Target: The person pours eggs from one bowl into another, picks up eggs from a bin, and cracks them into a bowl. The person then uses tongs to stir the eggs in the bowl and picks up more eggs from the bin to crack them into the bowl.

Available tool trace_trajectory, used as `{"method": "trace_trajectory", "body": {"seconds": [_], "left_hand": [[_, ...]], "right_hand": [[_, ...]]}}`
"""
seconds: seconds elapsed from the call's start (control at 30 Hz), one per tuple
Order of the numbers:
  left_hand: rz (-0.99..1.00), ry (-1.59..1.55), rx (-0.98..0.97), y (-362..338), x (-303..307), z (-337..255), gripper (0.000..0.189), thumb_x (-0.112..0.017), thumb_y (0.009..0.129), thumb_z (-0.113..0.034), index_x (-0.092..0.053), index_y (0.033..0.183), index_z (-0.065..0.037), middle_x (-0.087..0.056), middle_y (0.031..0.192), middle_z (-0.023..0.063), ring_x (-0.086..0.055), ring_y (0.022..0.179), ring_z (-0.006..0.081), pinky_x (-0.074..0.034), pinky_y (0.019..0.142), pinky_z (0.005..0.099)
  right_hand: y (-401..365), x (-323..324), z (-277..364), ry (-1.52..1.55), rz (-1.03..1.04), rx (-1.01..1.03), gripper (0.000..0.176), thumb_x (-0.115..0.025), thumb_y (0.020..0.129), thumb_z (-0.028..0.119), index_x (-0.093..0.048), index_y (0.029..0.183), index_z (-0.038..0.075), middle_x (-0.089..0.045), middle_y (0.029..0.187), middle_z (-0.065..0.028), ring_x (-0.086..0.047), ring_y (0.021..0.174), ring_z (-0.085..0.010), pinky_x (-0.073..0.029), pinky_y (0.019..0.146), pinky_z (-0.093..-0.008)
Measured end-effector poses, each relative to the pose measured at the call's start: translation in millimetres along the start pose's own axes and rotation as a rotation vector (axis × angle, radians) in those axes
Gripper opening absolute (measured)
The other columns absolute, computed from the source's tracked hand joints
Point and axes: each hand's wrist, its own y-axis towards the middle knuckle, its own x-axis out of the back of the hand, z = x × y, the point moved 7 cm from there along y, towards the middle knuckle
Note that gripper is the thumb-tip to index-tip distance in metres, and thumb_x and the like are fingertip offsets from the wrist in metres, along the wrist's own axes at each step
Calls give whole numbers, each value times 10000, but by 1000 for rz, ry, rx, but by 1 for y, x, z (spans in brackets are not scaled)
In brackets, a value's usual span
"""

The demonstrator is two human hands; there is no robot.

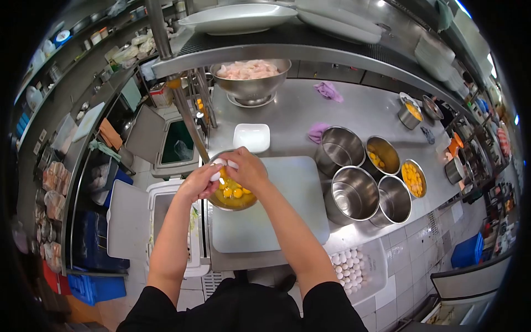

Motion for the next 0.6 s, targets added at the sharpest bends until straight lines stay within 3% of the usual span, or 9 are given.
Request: {"method": "trace_trajectory", "body": {"seconds": [0.13, 0.2, 0.23, 0.3, 0.37, 0.4, 0.47, 0.5, 0.6], "left_hand": [[-113, 133, -156, -10, -2, -10, 327, -620, 968, -406, -590, 1078, -99, -513, 603, -5, -378, 410, 61, -250, 373, 231], [-135, 81, -185, -16, 11, -4, 307, -618, 984, -372, -569, 1085, -86, -492, 596, -16, -306, 346, 42, -198, 320, 222], [-165, 141, -157, -21, 28, 2, 343, -636, 971, -370, -574, 1131, -73, -558, 680, 31, -419, 417, 74, -302, 366, 235], [-198, 197, -129, -25, 75, 38, 385, -654, 958, -367, -580, 1178, -60, -624, 764, 78, -532, 489, 107, -405, 412, 248], [-657, 1117, -454, -39, 113, 45, 528, -696, 922, -370, -556, 1312, -42, -662, 1092, 197, -677, 874, 207, -559, 698, 339], [-660, 1114, -452, -44, 114, 43, 528, -696, 922, -370, -556, 1312, -42, -662, 1092, 197, -677, 874, 207, -559, 698, 339], [-874, 870, -287, -62, 122, 36, 643, -755, 867, -358, -540, 1359, -6, -604, 1288, 241, -586, 1222, 332, -483, 996, 441], [-813, 699, -467, -50, 107, 33, 607, -781, 851, -349, -584, 1318, -15, -640, 1230, 207, -639, 1111, 308, -525, 919, 409], [-277, 490, -456, -22, 14, 13, 539, -775, 855, -237, -600, 1331, -56, -677, 1045, 131, -648, 892, 211, -538, 803, 340]], "right_hand": [[-14, 14, 21, -146, -24, 146, 347, -723, 850, 260, -677, 1192, 219, -618, 1124, -90, -644, 995, -318, -533, 857, -424], [-17, 18, 24, -136, -128, 249, 435, -705, 900, 311, -590, 1278, 131, -628, 1103, -87, -660, 945, -249, -558, 786, -378], [-17, 18, 22, -136, -124, 252, 435, -705, 900, 311, -590, 1278, 131, -628, 1103, -87, -660, 945, -249, -558, 786, -378], [-17, 7, -16, 190, 59, -179, 388, -635, 973, 364, -568, 1210, 65, -651, 1019, -78, -640, 757, -169, -546, 617, -315], [-21, -4, -37, 491, 176, -357, 364, -597, 992, 396, -586, 1121, 56, -642, 917, -62, -599, 693, -129, -510, 564, -287], [-30, -21, -45, 794, 295, -540, 384, -558, 1012, 428, -604, 1033, 47, -633, 815, -45, -558, 628, -89, -474, 510, -259], [-35, -31, -49, 825, 289, -571, 399, -518, 1025, 447, -610, 1026, 58, -619, 782, -27, -513, 576, -70, -425, 464, -235], [-38, -36, -48, 859, 282, -609, 419, -478, 1038, 465, -616, 1019, 70, -606, 748, -10, -469, 523, -51, -375, 418, -211], [-40, -46, -44, 834, 300, -681, 427, -468, 1039, 472, -623, 993, 76, -599, 746, -11, -452, 522, -50, -359, 417, -214]]}}
